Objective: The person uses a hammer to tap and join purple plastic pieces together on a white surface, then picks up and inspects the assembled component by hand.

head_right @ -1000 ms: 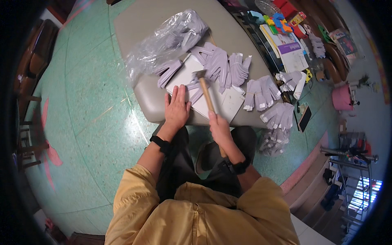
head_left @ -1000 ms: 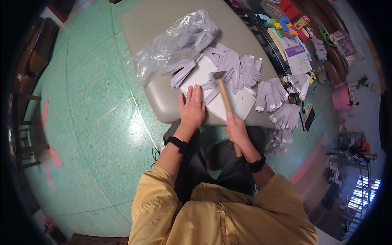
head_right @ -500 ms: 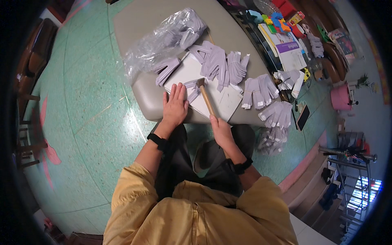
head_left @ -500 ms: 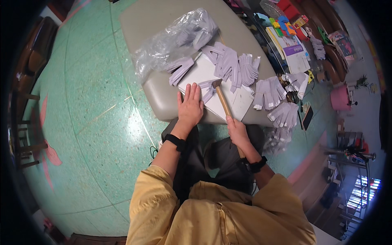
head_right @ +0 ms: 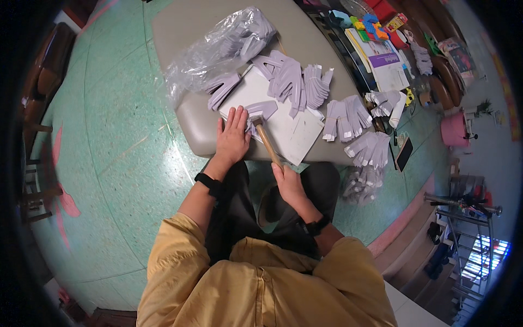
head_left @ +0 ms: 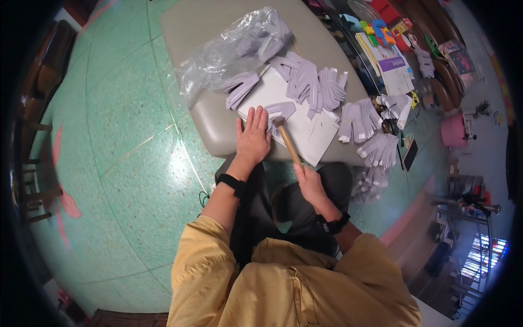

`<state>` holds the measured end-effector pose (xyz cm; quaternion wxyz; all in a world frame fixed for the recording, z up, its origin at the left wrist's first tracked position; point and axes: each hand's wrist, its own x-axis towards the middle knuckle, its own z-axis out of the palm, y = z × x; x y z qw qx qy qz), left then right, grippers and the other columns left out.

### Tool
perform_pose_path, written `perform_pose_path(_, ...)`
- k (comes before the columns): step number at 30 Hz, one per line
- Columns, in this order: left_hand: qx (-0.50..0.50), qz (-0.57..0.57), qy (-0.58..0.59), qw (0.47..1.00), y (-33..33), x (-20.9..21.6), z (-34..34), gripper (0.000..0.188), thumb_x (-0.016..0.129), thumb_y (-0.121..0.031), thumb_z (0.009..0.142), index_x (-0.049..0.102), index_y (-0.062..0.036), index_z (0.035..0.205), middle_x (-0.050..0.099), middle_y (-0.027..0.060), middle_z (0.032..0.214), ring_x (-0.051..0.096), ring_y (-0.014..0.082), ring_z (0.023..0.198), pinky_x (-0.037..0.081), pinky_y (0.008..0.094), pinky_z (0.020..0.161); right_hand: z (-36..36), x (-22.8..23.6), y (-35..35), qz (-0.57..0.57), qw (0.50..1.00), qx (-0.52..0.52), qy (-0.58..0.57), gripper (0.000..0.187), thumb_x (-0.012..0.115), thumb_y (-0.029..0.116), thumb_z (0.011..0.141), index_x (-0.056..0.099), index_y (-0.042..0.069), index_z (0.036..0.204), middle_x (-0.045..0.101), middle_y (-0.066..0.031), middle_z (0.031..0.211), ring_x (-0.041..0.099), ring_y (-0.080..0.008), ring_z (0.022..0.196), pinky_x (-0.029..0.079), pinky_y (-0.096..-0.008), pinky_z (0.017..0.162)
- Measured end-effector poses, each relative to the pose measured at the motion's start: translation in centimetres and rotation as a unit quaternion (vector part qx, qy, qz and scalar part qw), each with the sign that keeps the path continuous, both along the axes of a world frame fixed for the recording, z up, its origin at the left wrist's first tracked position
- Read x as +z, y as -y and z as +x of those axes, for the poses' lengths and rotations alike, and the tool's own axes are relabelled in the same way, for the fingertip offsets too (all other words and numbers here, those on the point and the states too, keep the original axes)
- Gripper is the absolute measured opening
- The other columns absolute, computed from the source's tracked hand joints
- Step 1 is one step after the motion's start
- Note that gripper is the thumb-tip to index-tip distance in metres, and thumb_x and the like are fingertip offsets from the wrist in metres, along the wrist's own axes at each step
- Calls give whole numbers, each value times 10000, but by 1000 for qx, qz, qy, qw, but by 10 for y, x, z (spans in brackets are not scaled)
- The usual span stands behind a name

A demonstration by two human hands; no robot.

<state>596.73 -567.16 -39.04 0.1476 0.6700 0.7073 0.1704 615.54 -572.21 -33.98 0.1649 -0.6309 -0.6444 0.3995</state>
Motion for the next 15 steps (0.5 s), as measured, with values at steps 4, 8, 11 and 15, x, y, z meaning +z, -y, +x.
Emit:
perform_pose_path(4, 4, 4, -5, 1000, 2, -2, -1, 600, 490, -257, 859, 267, -107, 1395, 232, 48, 1469, 177, 231, 1368, 141, 513, 1081, 2, 17, -13, -153, 980, -82, -96, 417, 455, 355, 932, 524, 10, 709, 470, -22, 550, 463, -104, 496, 382, -280, 476)
perform_pose_path(8, 4, 10, 5, 1000, -2, 3, 1, 598, 491, -252, 851, 282, -86, 1387, 237, 46, 1467, 173, 219, 1369, 127, 512, 1088, 4, -7, -32, -85, 986, -100, -108, 421, 446, 364, 932, 517, 10, 716, 448, -27, 520, 454, -114, 485, 374, -288, 468)
perform_pose_path(11, -2, -2, 6, 1000, 1, 5, -1, 605, 499, -259, 847, 285, -86, 1386, 240, 44, 1464, 173, 219, 1368, 132, 519, 1084, -3, 22, -44, -231, 962, -122, -78, 451, 430, 380, 934, 500, -7, 713, 452, -42, 516, 461, -157, 479, 381, -319, 482)
perform_pose_path(15, 1, 1, 10, 1000, -1, 6, 1, 631, 503, -260, 846, 253, -90, 1399, 233, 47, 1467, 169, 221, 1369, 128, 514, 1087, -10, -14, -35, 73, 987, -64, -127, 415, 440, 416, 930, 441, 94, 667, 363, 28, 505, 314, -70, 363, 251, -245, 334)
